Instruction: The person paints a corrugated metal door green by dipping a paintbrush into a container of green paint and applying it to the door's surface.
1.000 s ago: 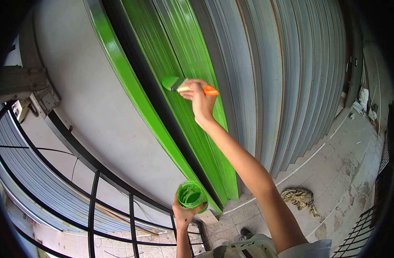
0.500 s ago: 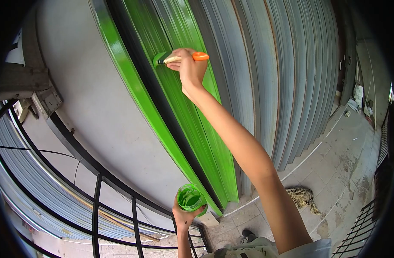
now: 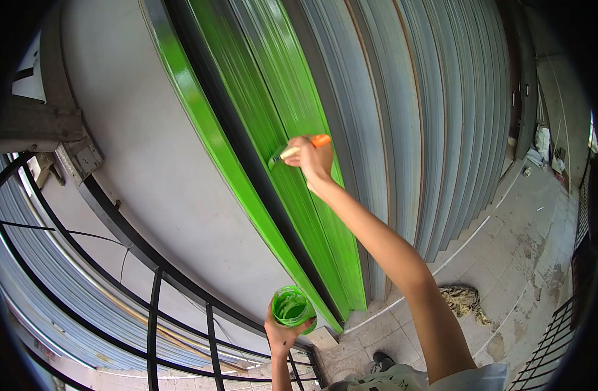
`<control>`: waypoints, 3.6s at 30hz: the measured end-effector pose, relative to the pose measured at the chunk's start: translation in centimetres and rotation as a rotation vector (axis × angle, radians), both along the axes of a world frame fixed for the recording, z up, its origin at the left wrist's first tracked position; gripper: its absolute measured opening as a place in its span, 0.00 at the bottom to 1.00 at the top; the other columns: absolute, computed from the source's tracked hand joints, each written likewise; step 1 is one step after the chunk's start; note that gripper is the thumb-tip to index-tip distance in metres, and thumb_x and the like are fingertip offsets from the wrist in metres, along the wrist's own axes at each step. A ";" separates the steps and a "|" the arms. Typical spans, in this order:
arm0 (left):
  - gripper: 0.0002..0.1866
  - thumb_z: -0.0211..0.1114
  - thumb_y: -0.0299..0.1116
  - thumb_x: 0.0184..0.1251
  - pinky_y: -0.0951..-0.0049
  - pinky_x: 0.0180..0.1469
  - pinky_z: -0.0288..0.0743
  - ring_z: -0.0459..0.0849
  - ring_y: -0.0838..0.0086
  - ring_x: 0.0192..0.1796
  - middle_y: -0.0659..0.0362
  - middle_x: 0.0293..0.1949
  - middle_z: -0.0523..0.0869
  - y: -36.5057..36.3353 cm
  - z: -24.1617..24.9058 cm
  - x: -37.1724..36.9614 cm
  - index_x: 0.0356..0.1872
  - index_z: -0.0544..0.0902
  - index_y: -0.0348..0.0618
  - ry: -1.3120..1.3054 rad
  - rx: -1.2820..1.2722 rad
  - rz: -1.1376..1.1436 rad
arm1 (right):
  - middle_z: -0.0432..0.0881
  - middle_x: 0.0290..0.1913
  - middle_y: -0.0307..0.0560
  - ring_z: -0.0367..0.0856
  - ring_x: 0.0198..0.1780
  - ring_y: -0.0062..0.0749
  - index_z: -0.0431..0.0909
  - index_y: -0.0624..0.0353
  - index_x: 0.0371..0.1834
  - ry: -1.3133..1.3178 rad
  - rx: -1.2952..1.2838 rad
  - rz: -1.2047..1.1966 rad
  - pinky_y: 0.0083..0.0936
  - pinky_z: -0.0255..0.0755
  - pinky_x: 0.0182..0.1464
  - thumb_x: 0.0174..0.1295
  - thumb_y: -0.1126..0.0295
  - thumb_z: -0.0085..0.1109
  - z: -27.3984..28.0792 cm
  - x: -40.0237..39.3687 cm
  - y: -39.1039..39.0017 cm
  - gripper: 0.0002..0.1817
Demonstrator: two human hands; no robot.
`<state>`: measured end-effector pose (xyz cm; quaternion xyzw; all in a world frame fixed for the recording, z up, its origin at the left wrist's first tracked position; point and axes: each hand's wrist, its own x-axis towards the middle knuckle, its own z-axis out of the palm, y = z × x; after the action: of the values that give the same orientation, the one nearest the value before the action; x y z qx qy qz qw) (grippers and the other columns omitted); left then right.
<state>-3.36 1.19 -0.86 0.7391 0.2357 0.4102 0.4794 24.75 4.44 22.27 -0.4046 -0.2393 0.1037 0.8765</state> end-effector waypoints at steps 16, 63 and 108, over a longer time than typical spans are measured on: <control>0.40 0.85 0.33 0.35 0.66 0.57 0.80 0.86 0.69 0.49 0.54 0.47 0.87 -0.2 0.3 0.2 0.55 0.77 0.33 0.017 0.007 0.017 | 0.85 0.27 0.53 0.86 0.26 0.32 0.81 0.67 0.31 0.056 0.245 0.046 0.22 0.82 0.29 0.60 0.73 0.54 -2.9 0.6 -0.1 0.08; 0.39 0.85 0.31 0.35 0.67 0.57 0.79 0.87 0.70 0.48 0.53 0.46 0.88 0.1 -0.7 -4.2 0.53 0.77 0.31 0.040 -0.014 0.044 | 0.85 0.30 0.46 0.85 0.30 0.27 0.82 0.69 0.30 -0.030 0.185 -0.257 0.22 0.80 0.37 0.62 0.79 0.55 -15.7 -5.9 0.8 0.07; 0.53 0.86 0.36 0.32 0.67 0.59 0.78 0.86 0.66 0.54 0.47 0.51 0.86 -3.4 0.7 -0.4 0.65 0.69 0.26 0.071 -0.011 0.287 | 0.86 0.31 0.48 0.85 0.25 0.34 0.84 0.60 0.38 -1.393 0.065 -0.613 0.24 0.80 0.25 0.49 0.77 0.61 -12.3 -1.3 -2.8 0.12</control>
<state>-3.80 -2.24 -0.17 0.7092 0.3580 0.4469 0.4114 23.48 1.67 9.92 -0.3987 -0.6171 -0.4308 0.5241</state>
